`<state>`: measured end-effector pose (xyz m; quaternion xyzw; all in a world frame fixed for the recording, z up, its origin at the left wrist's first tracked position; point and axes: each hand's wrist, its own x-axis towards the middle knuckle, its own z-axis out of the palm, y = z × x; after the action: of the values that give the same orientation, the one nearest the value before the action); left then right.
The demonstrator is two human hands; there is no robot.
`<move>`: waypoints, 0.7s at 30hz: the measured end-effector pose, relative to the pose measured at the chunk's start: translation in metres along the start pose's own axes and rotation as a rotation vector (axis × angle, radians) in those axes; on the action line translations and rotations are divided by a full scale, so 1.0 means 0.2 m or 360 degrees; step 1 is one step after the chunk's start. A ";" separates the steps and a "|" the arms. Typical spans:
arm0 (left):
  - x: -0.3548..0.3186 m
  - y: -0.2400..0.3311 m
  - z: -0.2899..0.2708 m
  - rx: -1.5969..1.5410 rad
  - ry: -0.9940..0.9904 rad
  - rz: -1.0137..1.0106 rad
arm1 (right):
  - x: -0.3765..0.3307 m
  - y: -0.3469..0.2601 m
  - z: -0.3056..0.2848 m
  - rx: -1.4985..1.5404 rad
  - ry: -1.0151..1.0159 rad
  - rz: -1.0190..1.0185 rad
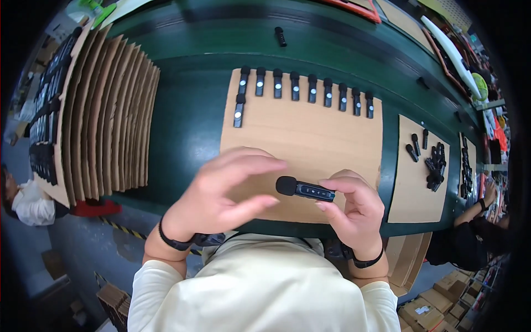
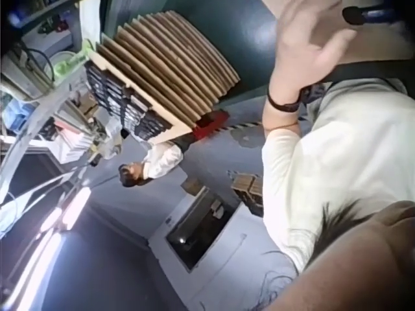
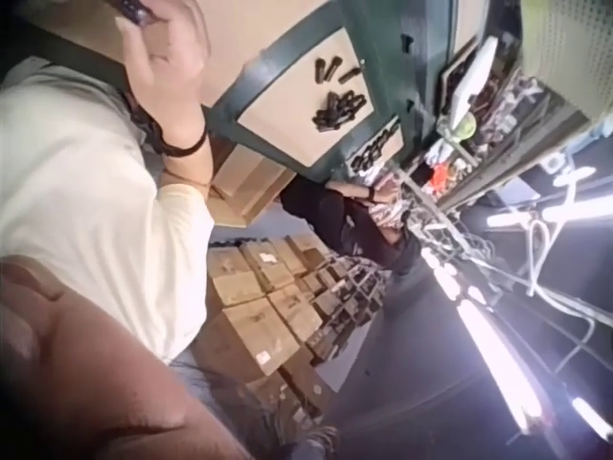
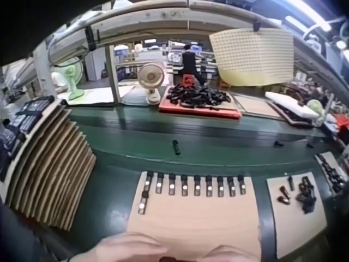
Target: The person picks up a microphone and a clip, fits the clip onto the microphone, and places the assembled unit onto a cardboard sheet, repeating this process for multiple units.
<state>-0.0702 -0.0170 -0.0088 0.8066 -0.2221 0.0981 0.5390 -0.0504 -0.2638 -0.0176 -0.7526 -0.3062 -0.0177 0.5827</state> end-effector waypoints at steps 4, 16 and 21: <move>-0.03 0.03 0.05 -0.0120 -0.0151 -0.0078 | -0.01 -0.01 0.07 0.0017 -0.0007 -0.0084; -0.07 0.00 0.11 -0.0099 -0.0028 0.0096 | -0.03 -0.01 0.10 0.0040 -0.0024 -0.0166; -0.06 0.00 0.11 -0.0082 -0.0011 0.0207 | -0.04 -0.02 0.09 0.0080 -0.0012 -0.0146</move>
<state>-0.0825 -0.0341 -0.0229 0.7765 -0.2785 0.1243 0.5514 -0.0636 -0.2506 -0.0231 -0.7230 -0.3429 -0.0340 0.5988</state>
